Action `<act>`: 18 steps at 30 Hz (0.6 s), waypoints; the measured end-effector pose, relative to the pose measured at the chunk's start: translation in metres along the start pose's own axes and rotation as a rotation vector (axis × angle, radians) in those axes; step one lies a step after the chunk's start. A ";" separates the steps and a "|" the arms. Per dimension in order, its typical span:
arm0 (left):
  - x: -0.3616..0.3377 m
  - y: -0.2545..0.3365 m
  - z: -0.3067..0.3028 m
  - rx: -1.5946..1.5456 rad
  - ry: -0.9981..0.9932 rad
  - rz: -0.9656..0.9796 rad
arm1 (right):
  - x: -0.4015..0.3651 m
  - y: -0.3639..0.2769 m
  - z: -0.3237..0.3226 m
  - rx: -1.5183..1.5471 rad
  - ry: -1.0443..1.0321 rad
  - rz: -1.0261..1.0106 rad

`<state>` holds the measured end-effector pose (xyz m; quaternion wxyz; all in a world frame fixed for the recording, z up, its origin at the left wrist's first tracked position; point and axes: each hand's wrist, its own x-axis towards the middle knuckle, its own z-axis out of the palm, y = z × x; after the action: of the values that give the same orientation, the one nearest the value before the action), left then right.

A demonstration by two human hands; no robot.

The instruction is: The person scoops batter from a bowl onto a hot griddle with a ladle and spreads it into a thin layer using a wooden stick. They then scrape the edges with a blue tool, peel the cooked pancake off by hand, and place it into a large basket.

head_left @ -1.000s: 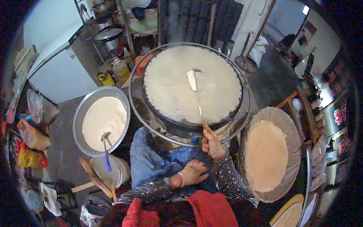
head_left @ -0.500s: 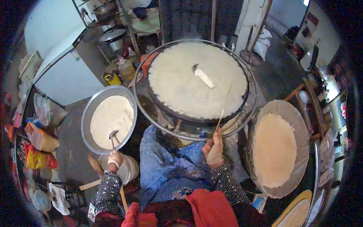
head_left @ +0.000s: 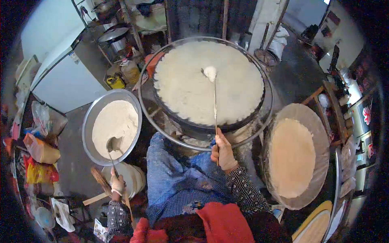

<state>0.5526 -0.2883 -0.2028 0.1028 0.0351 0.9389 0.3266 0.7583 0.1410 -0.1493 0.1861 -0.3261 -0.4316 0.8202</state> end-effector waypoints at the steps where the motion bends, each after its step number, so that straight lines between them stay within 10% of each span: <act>1: -0.008 0.002 -0.006 -0.004 0.023 0.051 | 0.002 -0.001 0.002 -0.005 -0.025 -0.008; 8: -0.022 0.121 -0.040 -1.044 -0.187 0.093 | 0.015 -0.005 0.001 0.247 -0.074 0.078; 18: 0.031 0.337 0.107 -0.629 -0.582 0.378 | -0.027 0.022 -0.013 0.295 -0.018 -0.032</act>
<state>0.5451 0.0450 -0.0804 0.3062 0.2627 0.7037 0.5849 0.7866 0.1209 -0.1626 0.2411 -0.2810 -0.3129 0.8746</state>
